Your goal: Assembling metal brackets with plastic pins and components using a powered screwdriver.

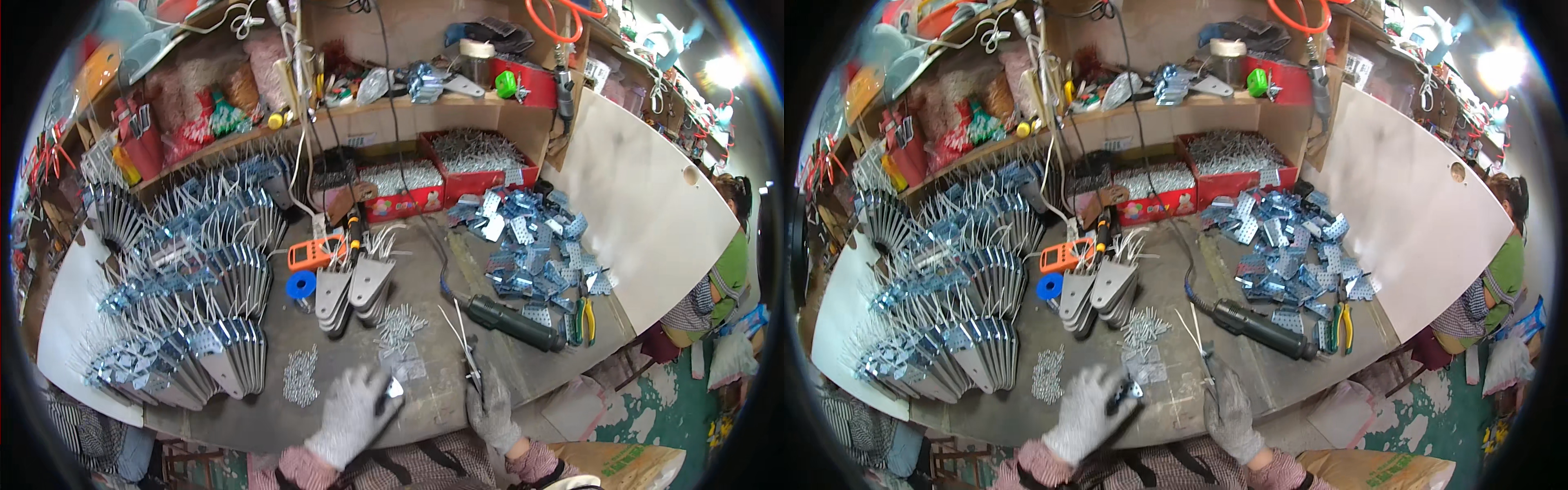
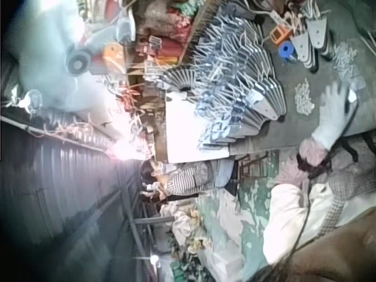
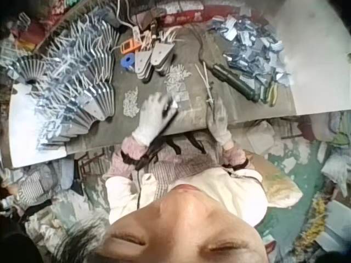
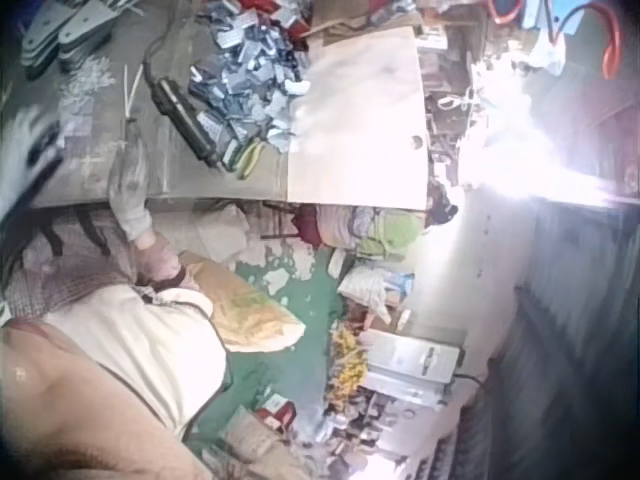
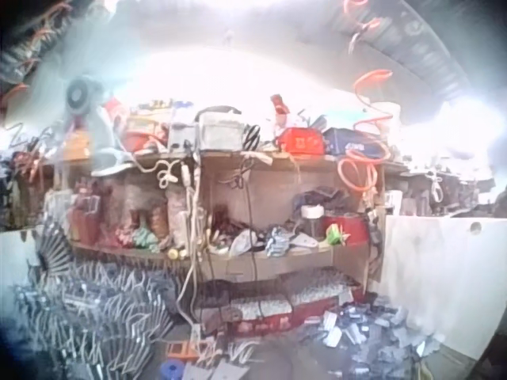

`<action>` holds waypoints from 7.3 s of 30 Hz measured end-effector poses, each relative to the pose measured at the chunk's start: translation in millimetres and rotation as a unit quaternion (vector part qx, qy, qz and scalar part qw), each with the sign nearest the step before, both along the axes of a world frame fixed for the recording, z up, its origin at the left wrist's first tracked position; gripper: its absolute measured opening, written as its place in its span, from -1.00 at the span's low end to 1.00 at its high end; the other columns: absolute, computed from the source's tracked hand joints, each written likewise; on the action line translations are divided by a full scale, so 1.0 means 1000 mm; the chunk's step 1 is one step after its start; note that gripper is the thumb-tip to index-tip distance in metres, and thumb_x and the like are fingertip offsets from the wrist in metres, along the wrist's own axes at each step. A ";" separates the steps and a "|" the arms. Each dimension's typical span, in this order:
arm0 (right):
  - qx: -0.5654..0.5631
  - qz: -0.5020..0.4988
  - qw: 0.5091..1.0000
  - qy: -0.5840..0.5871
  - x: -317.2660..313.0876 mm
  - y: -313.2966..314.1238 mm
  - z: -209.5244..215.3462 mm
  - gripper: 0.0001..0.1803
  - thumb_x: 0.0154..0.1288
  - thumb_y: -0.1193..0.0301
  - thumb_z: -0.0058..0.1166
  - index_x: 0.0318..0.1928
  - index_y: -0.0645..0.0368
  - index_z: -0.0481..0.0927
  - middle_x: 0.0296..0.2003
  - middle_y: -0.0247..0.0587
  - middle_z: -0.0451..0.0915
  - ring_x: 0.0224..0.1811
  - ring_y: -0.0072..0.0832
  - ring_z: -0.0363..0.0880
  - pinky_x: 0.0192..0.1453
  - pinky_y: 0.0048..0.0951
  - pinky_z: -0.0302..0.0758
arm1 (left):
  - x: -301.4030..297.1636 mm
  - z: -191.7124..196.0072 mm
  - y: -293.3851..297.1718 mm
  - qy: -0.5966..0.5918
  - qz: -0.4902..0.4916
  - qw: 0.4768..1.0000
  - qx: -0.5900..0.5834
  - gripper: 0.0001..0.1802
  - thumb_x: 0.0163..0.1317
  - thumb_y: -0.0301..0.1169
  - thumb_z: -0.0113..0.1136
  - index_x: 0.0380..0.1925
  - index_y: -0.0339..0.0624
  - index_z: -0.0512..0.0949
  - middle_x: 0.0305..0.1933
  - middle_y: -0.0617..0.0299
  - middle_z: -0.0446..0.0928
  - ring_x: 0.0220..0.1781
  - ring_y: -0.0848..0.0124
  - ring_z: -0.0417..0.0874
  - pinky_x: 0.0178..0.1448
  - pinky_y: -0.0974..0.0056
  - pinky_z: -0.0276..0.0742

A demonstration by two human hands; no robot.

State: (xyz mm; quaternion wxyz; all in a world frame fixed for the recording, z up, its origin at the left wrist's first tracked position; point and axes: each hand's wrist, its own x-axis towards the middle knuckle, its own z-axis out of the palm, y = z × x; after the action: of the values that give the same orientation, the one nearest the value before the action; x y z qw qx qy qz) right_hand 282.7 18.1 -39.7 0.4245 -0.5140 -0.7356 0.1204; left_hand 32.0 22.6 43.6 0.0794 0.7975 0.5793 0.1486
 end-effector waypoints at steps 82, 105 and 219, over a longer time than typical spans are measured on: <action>-0.152 0.129 0.419 0.886 -0.066 0.066 0.014 -0.60 0.49 0.10 0.10 0.11 0.10 0.47 -0.42 -0.47 0.36 -0.39 -0.61 0.37 0.14 -0.21 0.46 | -0.024 -0.076 -0.048 -0.160 0.022 0.987 -0.010 0.04 -0.13 0.00 0.60 0.32 -0.28 0.37 0.30 -0.16 0.42 0.40 -0.20 0.39 0.51 -0.25 0.21; -0.164 0.162 0.426 0.875 -0.061 0.069 0.003 -0.66 0.46 0.17 0.19 0.08 0.07 0.57 -0.41 -0.45 0.52 -0.34 -0.56 0.54 0.15 -0.20 0.50 | -0.060 -0.027 -0.011 -0.242 0.039 0.969 -0.029 -0.87 0.13 -0.68 0.19 -0.39 -0.25 0.46 -0.26 0.07 0.55 -0.19 0.16 0.65 -0.03 0.25 0.61; -0.180 0.142 0.445 0.866 -0.072 0.073 -0.001 -0.52 0.47 0.10 0.19 0.15 0.21 0.52 -0.38 -0.40 0.56 -0.27 -0.50 0.60 0.13 -0.23 0.56 | -0.109 -0.053 0.075 0.181 0.111 0.972 0.097 -0.82 0.17 -0.35 0.30 -0.27 -0.17 0.66 -0.15 0.04 0.58 0.05 0.05 0.56 0.16 -0.03 0.43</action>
State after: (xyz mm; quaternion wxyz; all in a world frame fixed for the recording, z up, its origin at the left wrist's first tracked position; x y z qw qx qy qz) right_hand 210.6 90.8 -40.3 0.7163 -0.0968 -0.0112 0.6909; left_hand -77.1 98.0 -9.6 -0.1215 0.7458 0.6517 0.0656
